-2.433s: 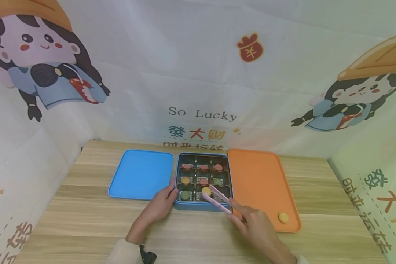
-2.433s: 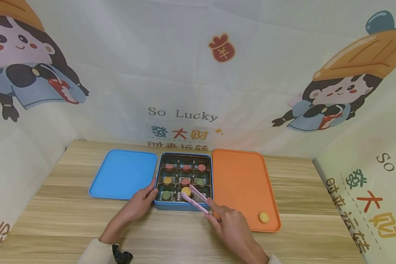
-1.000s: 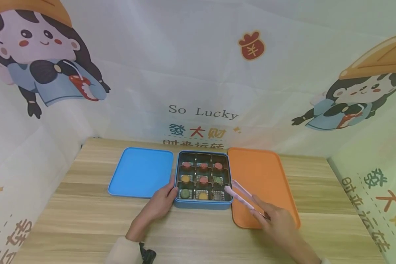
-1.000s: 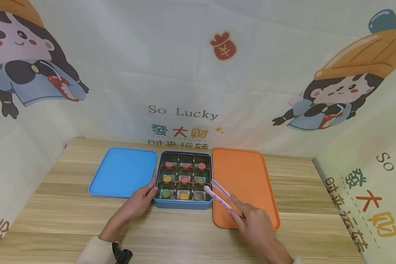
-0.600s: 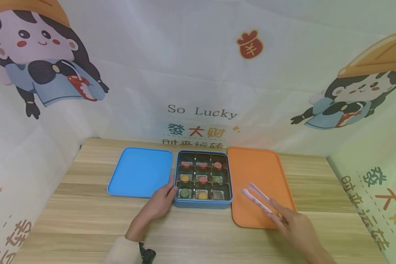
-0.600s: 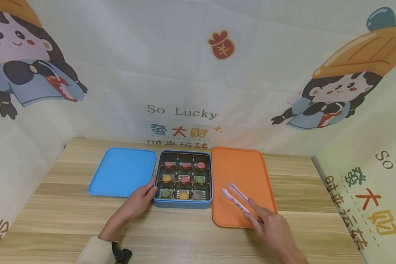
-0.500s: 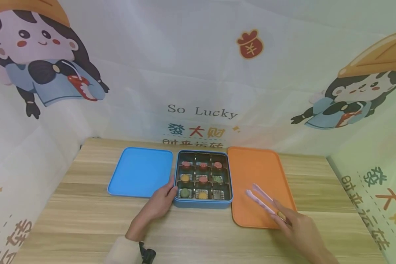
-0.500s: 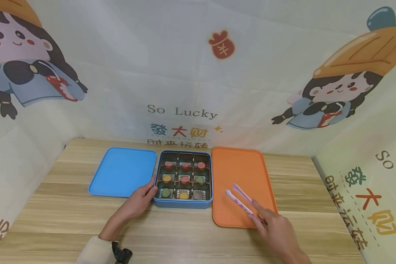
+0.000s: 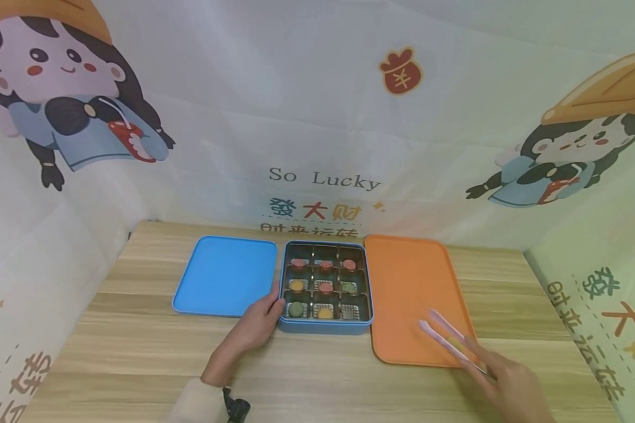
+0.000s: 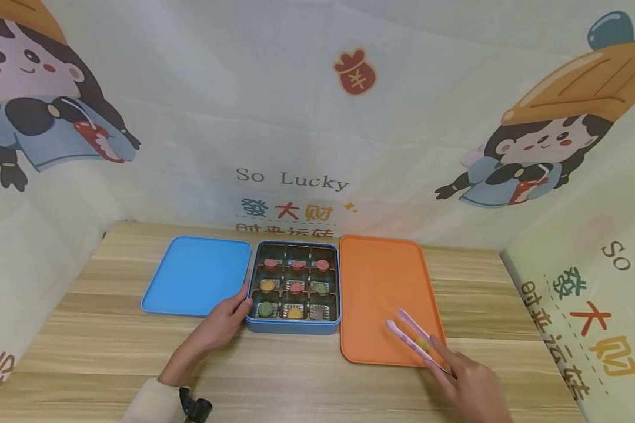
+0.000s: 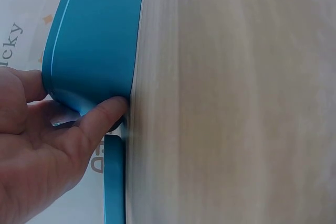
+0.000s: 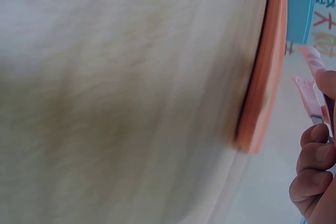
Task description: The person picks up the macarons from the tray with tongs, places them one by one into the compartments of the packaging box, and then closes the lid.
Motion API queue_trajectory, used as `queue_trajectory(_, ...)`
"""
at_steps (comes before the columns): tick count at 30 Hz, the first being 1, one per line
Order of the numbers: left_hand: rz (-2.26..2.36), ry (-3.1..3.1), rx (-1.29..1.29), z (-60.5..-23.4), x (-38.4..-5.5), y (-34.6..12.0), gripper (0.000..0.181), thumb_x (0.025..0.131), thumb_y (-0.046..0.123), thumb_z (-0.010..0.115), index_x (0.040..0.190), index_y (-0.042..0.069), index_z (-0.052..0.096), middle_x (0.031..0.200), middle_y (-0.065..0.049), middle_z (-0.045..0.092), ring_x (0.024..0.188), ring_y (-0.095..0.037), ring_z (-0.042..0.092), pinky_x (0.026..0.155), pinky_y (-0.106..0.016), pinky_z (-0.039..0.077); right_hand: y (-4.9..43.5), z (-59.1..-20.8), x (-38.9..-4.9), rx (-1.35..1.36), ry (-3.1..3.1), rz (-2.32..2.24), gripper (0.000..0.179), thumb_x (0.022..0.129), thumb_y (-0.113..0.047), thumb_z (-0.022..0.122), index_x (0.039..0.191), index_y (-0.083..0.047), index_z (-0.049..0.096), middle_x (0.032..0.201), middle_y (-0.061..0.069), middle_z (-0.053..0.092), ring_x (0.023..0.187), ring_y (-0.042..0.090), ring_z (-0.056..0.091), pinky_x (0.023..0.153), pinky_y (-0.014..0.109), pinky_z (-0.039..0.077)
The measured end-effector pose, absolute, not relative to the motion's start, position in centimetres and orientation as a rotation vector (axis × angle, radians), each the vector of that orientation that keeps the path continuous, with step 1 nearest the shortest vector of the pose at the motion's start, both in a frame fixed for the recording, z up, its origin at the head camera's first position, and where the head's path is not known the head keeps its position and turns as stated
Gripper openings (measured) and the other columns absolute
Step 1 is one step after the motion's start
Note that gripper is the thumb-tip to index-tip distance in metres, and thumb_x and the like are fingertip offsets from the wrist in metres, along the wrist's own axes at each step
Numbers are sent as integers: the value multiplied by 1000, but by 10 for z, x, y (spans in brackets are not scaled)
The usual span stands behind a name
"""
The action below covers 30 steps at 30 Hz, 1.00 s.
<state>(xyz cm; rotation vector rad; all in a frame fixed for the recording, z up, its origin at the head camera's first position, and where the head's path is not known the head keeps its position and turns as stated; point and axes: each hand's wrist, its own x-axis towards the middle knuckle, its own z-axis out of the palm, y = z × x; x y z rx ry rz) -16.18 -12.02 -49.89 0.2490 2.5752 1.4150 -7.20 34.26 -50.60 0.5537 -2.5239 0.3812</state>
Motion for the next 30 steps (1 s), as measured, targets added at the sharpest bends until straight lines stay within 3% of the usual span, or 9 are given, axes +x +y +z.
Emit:
queue_trajectory(3, 1396, 2577, 241, -499, -161, -121, 55, 108, 20, 37, 154, -4, 20, 152, -27, 37, 142, -42, 34, 113, -56, 34, 351, -510, -66, 515, -2537, 395, 47, 92, -47, 66, 122, -11, 72, 60, -23, 27, 53, -9, 16, 45, 10, 18)
queue_trajectory(9, 1399, 2571, 244, -497, -162, -120, 56, 108, 19, 37, 155, -5, 19, 152, -27, 37, 142, -41, 34, 113, -56, 34, 360, -512, -50, 343, -2635, 376, 52, 80, -27, 82, 128, -14, 68, 57, -22, 23, 50, -8, 16, 44, 12, 18)
queue_trajectory(20, 1406, 2569, 240, -497, -163, -121, 56, 108, 20, 38, 156, -1, 17, 155, -25, 33, 143, -41, 31, 113, -57, 33, 365, -507, -38, 174, -2786, 265, 48, 82, -31, 79, 125, -11, 70, 53, -18, 20, 45, -5, 13, 42, 19, 20)
queue_trajectory(30, 1404, 2574, 234, -499, -163, -118, 56, 108, 19, 38, 156, -1, 18, 152, -26, 39, 142, -40, 34, 112, -57, 35, 365, -506, -38, 180, -2822, 255, 48, 86, -33, 76, 128, -13, 68, 52, -15, 24, 44, -3, 19, 44, 22, 24)
